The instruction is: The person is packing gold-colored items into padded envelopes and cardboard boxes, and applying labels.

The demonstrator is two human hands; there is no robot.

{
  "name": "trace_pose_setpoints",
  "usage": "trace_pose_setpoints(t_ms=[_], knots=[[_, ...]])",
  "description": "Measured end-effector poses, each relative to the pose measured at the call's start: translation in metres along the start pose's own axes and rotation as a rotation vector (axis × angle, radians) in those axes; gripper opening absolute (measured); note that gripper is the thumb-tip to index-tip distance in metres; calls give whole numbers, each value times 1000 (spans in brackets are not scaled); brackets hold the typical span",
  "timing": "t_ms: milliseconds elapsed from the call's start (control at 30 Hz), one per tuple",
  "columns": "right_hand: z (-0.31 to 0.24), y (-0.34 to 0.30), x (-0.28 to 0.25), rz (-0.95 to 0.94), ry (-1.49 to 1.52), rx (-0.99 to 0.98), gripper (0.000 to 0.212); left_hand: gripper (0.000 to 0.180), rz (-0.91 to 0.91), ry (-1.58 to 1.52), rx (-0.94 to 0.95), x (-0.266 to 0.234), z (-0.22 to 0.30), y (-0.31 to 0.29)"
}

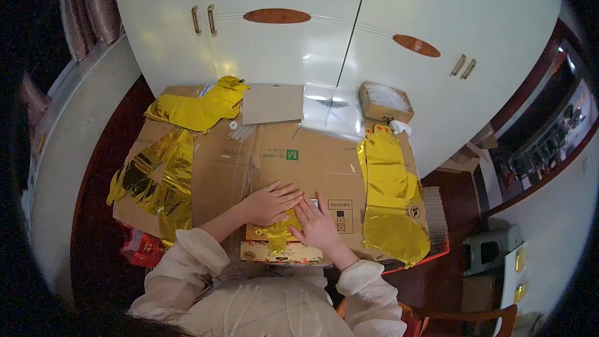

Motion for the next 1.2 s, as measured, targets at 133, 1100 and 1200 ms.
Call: trace_pose_setpoints(t_ms=[133,1100,1200], knots=[[-24,-30,-44,18,100,-106,65,56,8,17,10,2,1,-2],[48,5,-10,203,325,208,23,48,-29,70,34,7,0,1],[50,8,3,137,353,173,18,47,-53,98,39,6,0,1]])
Point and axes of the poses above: each hand's wrist, its own y-axis towards the middle knuckle, its own x-axis out of the palm, z = x × y, the point moved 6 cm from there along y, towards the middle knuckle, and after that the axes turned 12 degrees about -y, right-handed, at the moved point
